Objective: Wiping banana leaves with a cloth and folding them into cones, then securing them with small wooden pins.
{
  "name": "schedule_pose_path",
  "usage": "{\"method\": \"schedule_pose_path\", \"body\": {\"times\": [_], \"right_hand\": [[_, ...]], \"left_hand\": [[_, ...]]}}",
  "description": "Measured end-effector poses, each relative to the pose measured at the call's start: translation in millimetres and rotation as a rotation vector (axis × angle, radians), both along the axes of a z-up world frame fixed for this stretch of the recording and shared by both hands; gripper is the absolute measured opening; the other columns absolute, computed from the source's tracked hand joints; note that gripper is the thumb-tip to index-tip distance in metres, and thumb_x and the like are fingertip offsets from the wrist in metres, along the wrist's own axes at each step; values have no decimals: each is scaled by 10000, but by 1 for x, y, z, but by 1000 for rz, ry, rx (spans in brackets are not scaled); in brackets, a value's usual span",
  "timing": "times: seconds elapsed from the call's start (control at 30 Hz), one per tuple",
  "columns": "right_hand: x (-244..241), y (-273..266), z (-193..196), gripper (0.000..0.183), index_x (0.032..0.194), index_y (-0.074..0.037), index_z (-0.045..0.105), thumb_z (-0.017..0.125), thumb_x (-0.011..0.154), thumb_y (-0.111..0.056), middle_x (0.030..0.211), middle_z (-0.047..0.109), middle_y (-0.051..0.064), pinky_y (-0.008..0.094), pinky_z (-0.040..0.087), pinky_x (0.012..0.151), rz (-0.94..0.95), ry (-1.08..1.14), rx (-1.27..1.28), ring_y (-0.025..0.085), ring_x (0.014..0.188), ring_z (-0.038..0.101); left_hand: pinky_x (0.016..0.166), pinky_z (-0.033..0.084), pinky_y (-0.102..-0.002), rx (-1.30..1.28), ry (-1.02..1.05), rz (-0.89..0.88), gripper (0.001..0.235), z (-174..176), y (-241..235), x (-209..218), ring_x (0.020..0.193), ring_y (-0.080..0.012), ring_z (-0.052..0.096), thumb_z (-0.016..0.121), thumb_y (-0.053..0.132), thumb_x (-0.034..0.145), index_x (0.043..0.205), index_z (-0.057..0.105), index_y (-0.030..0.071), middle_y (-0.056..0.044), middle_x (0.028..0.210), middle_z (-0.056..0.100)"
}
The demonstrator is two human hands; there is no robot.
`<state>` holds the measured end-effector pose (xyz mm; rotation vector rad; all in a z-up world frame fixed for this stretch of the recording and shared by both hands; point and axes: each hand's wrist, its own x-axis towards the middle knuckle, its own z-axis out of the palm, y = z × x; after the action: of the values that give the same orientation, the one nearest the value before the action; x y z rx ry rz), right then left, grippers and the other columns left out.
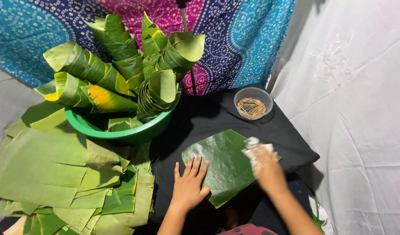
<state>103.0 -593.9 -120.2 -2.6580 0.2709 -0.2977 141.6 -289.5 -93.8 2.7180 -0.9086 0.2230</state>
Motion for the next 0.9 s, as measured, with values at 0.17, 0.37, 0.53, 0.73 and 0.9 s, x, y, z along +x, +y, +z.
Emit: {"method": "schedule_pose_path", "body": {"times": [0.17, 0.37, 0.53, 0.73, 0.9], "right_hand": [[-2, -55, 21, 532, 1275, -144, 704, 721, 756, -28, 1397, 646, 86, 698, 246, 1202, -32, -317, -146, 266, 1260, 617], [-12, -52, 69, 781, 1298, -420, 716, 682, 597, -80, 1707, 138, 33, 865, -161, 1065, 220, 242, -126, 342, 1591, -18], [-23, -45, 62, 978, 1364, -477, 637, 682, 530, 32, 1700, 101, 50, 798, -126, 1128, 255, 344, -183, 315, 1586, -54], [-30, -43, 59, 557, 1184, -456, 762, 864, 664, -281, 1684, 160, -17, 847, -97, 1119, 207, 228, -204, 281, 1583, -4], [-31, -51, 52, 610, 1254, -450, 723, 896, 672, -396, 1686, 174, -35, 835, -94, 1117, 207, 224, -137, 280, 1585, 3]], "left_hand": [[1140, 101, -664, -129, 136, -351, 806, 49, -1, -28, 1477, -353, 300, 733, 388, 645, 1418, 605, 200, -131, 1564, 440], [1041, 317, -643, -184, -223, -387, 373, -30, 14, -43, 1358, -307, 494, 739, 313, 875, 1241, 721, 244, -45, 1420, 605], [1046, 264, -654, -26, -162, -360, 986, -16, 30, -33, 1449, -308, 346, 862, 517, 588, 1487, 519, 304, -60, 1563, 433], [1076, 289, -657, -68, -288, -212, 766, -18, 14, -40, 1397, -279, 443, 812, 276, 629, 1366, 606, 255, -38, 1447, 551], [1011, 434, -405, -423, -55, -201, 584, 41, 10, -41, 1160, -170, 708, 683, 34, 647, 1221, 690, 135, 18, 1184, 768]]}}
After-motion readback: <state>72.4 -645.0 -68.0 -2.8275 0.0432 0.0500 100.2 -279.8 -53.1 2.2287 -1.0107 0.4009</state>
